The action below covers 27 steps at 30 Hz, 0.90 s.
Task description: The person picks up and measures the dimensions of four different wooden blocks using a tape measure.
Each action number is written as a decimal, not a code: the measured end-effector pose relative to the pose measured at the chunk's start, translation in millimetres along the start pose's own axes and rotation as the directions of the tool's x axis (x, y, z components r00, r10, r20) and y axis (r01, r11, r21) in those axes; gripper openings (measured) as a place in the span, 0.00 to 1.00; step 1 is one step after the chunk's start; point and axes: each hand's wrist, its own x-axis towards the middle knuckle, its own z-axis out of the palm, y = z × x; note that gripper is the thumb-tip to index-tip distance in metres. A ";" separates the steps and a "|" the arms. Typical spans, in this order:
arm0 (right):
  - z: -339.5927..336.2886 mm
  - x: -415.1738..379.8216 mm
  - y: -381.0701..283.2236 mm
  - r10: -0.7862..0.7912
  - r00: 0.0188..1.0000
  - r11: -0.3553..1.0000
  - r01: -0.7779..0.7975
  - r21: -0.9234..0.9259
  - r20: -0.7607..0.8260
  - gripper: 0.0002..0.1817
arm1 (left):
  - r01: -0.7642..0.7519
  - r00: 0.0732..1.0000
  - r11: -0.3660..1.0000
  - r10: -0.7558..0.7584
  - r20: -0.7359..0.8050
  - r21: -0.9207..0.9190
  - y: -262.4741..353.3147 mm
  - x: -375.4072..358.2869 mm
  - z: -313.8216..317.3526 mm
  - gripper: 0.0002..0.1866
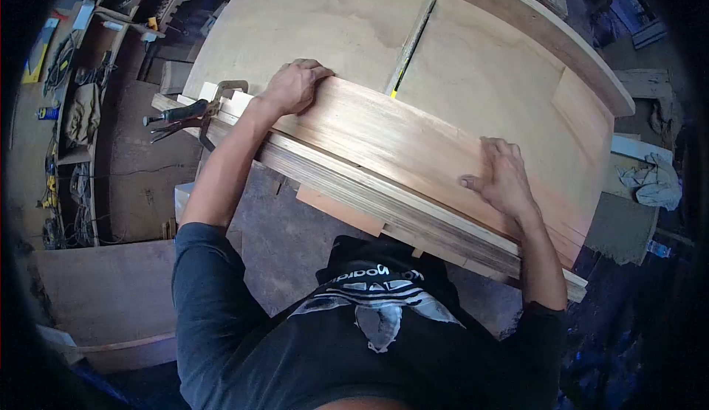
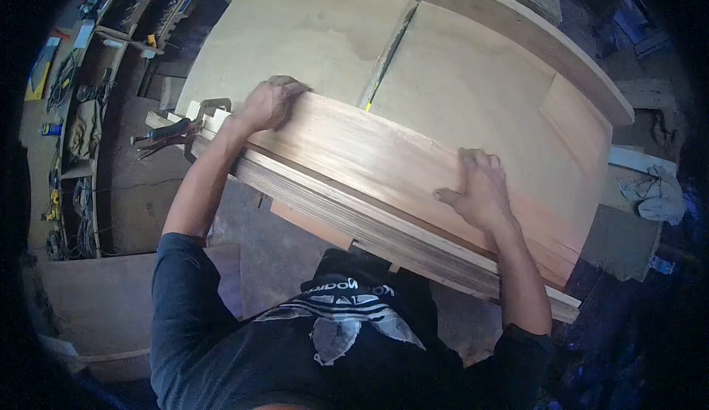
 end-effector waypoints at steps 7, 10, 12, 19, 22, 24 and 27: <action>13.6 -56.9 -59.4 -0.202 0.960 0.974 0.177 0.142 0.193 0.58 | -0.004 1.000 1.000 0.004 0.019 0.006 1.4 1.1 0.4 0.22; 13.9 -54.8 -69.7 -0.213 0.942 0.970 0.236 -0.059 0.258 0.58 | -0.019 0.998 1.000 0.019 0.057 0.002 -3.1 6.2 2.3 0.23; 13.6 -53.0 -75.7 -0.204 0.928 0.957 0.257 -0.138 0.312 0.58 | 0.010 0.998 0.993 -0.002 0.066 -0.121 -5.5 2.7 -0.5 0.24; 13.7 -54.4 -82.7 -0.202 0.942 0.972 0.227 -0.067 0.268 0.51 | -0.167 0.763 0.754 -0.309 -0.568 -0.635 43.5 -128.7 -57.4 0.17; 13.3 -53.2 -90.9 -0.110 0.951 0.980 0.153 -0.130 0.290 0.54 | -0.159 0.535 0.613 -0.606 -0.589 -0.774 59.2 -218.0 1.4 0.12; 17.2 -54.5 -90.1 -0.114 0.954 0.979 0.155 -0.131 0.277 0.53 | -0.146 0.414 0.432 -0.790 -0.452 -0.890 72.4 -261.9 49.9 0.11; 23.7 -61.4 -100.8 -0.090 0.978 0.981 0.120 -0.153 0.191 0.51 | -0.058 0.386 0.236 -0.891 -0.240 -0.970 92.5 -311.9 113.6 0.10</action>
